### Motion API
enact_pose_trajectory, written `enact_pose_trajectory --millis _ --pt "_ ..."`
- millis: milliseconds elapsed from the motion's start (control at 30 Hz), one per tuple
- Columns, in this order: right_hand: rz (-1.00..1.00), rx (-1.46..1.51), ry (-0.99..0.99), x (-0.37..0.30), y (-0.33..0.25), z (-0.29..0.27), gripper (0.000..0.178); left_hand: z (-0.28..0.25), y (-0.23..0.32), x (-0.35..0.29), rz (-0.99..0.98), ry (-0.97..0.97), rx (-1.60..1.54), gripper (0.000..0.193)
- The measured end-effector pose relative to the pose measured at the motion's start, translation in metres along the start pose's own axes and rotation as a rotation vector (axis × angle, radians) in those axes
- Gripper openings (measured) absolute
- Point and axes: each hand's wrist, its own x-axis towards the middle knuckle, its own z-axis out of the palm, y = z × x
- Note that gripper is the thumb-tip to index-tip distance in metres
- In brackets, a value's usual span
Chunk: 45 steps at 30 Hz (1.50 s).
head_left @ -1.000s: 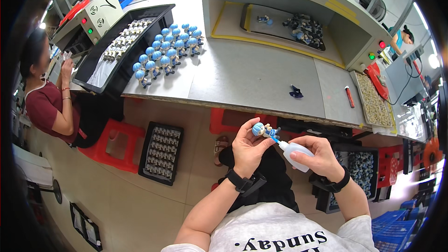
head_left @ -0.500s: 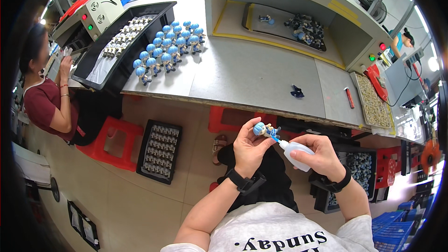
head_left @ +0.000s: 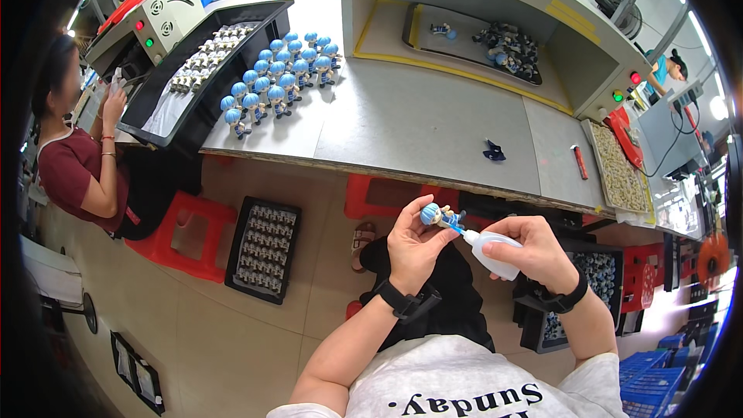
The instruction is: Apply glue and assemble small toy figurines at a factory workbench.
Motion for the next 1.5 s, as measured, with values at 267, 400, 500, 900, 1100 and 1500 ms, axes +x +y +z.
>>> enact_pose_trajectory --millis 267,400,500,900,1100,1500 --pt "-0.059 0.277 -0.071 0.001 0.018 -0.010 0.034 -0.003 0.009 0.005 -0.125 0.010 -0.076 0.055" --pt "-0.349 0.588 0.051 0.018 0.044 -0.028 0.038 -0.004 0.012 0.006 -0.232 -0.042 -0.214 0.054" --pt "-0.488 0.529 0.277 0.042 0.065 -0.065 0.032 -0.003 0.020 0.005 -0.301 -0.099 -0.213 0.053" --pt "-0.456 0.024 0.950 0.116 0.148 -0.206 0.042 -0.002 0.040 0.003 -0.458 -0.259 -0.330 0.055" --pt "-0.555 -0.431 1.457 0.101 0.130 -0.182 0.040 0.004 0.045 0.002 -0.544 -0.254 -0.394 0.048" --pt "-0.783 -0.058 0.287 0.030 0.057 0.023 0.025 0.009 0.043 0.000 -0.654 -0.194 -0.380 0.047"
